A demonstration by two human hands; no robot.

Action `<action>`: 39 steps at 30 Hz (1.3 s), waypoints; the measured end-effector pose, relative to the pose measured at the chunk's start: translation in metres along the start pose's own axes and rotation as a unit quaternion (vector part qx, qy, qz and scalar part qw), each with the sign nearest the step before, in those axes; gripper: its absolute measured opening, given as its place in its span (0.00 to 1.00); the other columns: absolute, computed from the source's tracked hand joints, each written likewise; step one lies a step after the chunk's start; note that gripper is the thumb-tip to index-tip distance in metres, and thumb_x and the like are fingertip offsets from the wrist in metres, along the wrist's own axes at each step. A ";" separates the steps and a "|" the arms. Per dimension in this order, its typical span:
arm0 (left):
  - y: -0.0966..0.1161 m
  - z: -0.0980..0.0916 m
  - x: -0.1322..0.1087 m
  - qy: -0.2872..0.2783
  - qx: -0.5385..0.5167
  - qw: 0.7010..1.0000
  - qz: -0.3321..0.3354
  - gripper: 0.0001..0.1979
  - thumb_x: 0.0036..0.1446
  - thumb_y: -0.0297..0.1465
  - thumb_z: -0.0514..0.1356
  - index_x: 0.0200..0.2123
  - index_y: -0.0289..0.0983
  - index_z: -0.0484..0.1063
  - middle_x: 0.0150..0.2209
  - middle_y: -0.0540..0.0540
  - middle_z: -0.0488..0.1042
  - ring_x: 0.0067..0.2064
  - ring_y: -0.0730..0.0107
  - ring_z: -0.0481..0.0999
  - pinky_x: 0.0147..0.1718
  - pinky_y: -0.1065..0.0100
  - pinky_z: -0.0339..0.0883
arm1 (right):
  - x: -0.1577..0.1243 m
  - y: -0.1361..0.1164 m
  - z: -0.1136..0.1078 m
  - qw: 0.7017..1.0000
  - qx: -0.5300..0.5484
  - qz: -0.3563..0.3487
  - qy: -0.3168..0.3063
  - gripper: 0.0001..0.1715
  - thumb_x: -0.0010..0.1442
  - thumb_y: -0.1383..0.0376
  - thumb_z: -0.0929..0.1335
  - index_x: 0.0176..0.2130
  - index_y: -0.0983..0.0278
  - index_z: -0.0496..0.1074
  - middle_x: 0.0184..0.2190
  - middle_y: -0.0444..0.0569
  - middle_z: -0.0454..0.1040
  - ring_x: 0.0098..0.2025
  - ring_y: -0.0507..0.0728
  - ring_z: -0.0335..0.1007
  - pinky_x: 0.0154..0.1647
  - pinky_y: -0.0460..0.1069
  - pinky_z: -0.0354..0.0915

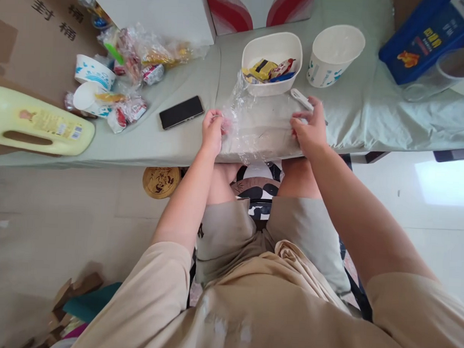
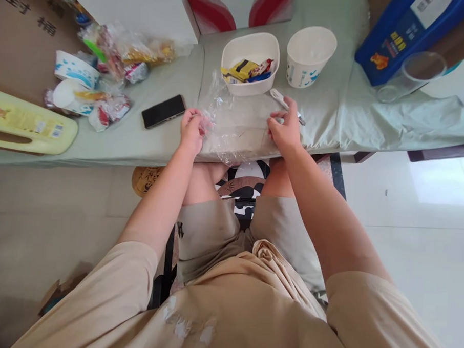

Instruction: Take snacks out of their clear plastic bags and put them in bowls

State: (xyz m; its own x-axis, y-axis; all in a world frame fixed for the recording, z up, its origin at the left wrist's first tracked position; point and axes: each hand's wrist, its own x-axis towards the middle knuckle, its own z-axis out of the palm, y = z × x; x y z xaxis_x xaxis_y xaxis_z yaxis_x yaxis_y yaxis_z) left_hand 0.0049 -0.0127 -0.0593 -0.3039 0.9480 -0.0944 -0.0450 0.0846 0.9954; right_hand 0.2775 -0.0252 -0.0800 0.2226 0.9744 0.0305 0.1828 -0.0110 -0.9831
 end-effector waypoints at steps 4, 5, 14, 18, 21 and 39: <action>-0.003 -0.001 -0.001 -0.005 0.008 1.000 0.022 0.14 0.61 0.32 0.61 0.49 0.45 0.66 0.35 0.49 0.75 0.33 0.69 0.79 0.28 0.72 0.68 | -0.033 -0.021 -0.010 0.979 -0.124 -0.138 0.082 0.34 0.60 0.64 0.66 0.64 0.54 0.58 0.57 0.56 0.67 0.50 0.62 0.74 0.40 0.58 0.76; -0.004 -0.001 -0.001 -0.005 0.008 1.000 0.029 0.15 0.61 0.31 0.61 0.51 0.46 0.65 0.36 0.49 0.75 0.34 0.69 0.80 0.28 0.72 0.69 | -0.048 -0.026 -0.014 0.960 -0.166 -0.194 0.114 0.34 0.60 0.64 0.66 0.64 0.57 0.59 0.59 0.58 0.64 0.58 0.66 0.69 0.49 0.62 0.75; -0.013 -0.004 0.006 -0.036 -0.009 0.999 0.034 0.08 0.60 0.32 0.60 0.43 0.43 0.72 0.46 0.46 0.73 0.43 0.65 0.81 0.33 0.70 0.75 | -0.122 0.000 0.000 0.854 -0.448 -0.246 -0.093 0.32 0.61 0.71 0.66 0.62 0.51 0.68 0.70 0.51 0.62 0.73 0.72 0.53 0.70 0.75 0.50; -0.016 -0.007 0.007 -0.039 0.010 0.999 0.037 0.11 0.59 0.33 0.60 0.46 0.44 0.72 0.54 0.44 0.71 0.45 0.63 0.81 0.38 0.65 0.77 | -0.105 0.004 0.010 0.858 -0.426 -0.270 -0.099 0.22 0.66 0.70 0.64 0.55 0.52 0.75 0.67 0.48 0.69 0.72 0.66 0.56 0.72 0.72 0.48; -0.015 -0.023 0.010 -0.025 0.057 0.996 0.063 0.19 0.58 0.36 0.62 0.53 0.47 0.69 0.61 0.44 0.66 0.53 0.57 0.79 0.46 0.59 0.77 | -0.100 -0.006 0.004 0.866 -0.378 -0.311 -0.099 0.12 0.68 0.65 0.64 0.41 0.54 0.78 0.57 0.46 0.78 0.68 0.62 0.64 0.72 0.67 0.52; 0.038 -0.054 -0.084 -0.227 0.436 0.822 0.288 0.10 0.62 0.31 0.56 0.36 0.43 0.78 0.37 0.46 0.83 0.45 0.57 0.82 0.49 0.54 0.74 | -0.108 -0.024 -0.040 0.922 -0.282 -0.262 -0.036 0.30 0.53 0.66 0.67 0.56 0.58 0.69 0.52 0.55 0.78 0.54 0.66 0.75 0.57 0.64 0.68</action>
State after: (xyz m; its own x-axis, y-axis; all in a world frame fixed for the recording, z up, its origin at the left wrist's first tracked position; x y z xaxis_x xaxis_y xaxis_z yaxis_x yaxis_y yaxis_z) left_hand -0.0224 -0.1051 -0.0140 0.3591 0.9079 0.2163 0.7411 -0.4182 0.5252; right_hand 0.2875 -0.1392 -0.0521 -0.0980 0.8908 0.4437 0.7207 0.3709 -0.5856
